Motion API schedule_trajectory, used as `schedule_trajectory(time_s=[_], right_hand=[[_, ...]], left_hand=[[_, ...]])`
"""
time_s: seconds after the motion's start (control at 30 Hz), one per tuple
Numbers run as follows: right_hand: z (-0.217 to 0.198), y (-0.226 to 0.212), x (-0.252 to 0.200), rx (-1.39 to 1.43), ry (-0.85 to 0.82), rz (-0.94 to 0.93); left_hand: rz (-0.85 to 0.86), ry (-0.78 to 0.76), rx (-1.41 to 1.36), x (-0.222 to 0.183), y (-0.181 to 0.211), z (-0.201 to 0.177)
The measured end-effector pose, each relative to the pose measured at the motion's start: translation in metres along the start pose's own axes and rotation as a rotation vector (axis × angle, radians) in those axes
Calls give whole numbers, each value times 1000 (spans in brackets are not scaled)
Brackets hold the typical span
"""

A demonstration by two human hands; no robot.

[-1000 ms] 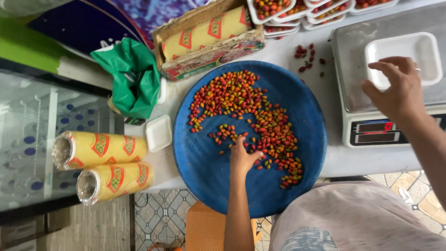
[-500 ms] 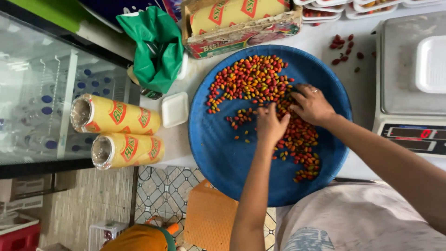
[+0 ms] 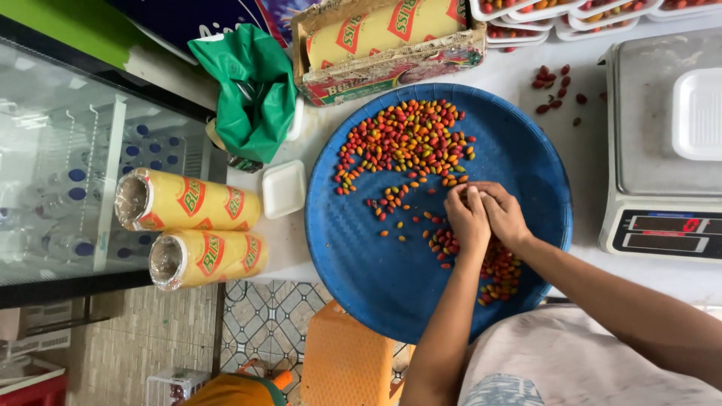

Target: The person scoops small colorful fruits from a blue tray into white containers placed on a digital scale. They adjust the amount by hand to reach a target weight, then move the filled container aside and repeat the process with a new container.

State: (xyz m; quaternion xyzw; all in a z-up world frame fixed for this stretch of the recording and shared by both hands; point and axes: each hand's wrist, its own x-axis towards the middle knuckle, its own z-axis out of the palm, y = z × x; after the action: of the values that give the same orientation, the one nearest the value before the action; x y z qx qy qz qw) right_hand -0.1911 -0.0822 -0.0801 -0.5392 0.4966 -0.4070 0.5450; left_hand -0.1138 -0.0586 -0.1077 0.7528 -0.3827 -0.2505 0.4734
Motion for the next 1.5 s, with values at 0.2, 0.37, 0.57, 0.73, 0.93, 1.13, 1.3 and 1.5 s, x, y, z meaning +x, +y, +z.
schedule_trajectory(time_s=[0.2, 0.37, 0.57, 0.73, 0.93, 1.13, 1.3, 1.5], right_hand=[[-4, -17, 15, 706, 176, 616], [-20, -31, 17, 1108, 148, 620], [-34, -45, 15, 1380, 155, 586], [-48, -37, 15, 1361, 111, 575], [-53, 2, 22, 1336, 37, 625], [-68, -23, 21, 1451, 19, 620], [-115, -82, 25, 1598, -36, 403], [-241, -101, 46, 1373, 25, 151]], left_hand=[[-616, -101, -798, 27, -4, 18], [-885, -336, -1391, 42, -3, -6], [-939, -397, -1701, 42, -12, -18], [-938, -302, -1684, 46, -15, -27], [-871, -460, -1577, 44, -10, -26], [-821, -547, -1415, 28, 33, -16], [-828, -705, -1431, 21, 49, 4], [-841, -847, -1565, 25, 53, 14]])
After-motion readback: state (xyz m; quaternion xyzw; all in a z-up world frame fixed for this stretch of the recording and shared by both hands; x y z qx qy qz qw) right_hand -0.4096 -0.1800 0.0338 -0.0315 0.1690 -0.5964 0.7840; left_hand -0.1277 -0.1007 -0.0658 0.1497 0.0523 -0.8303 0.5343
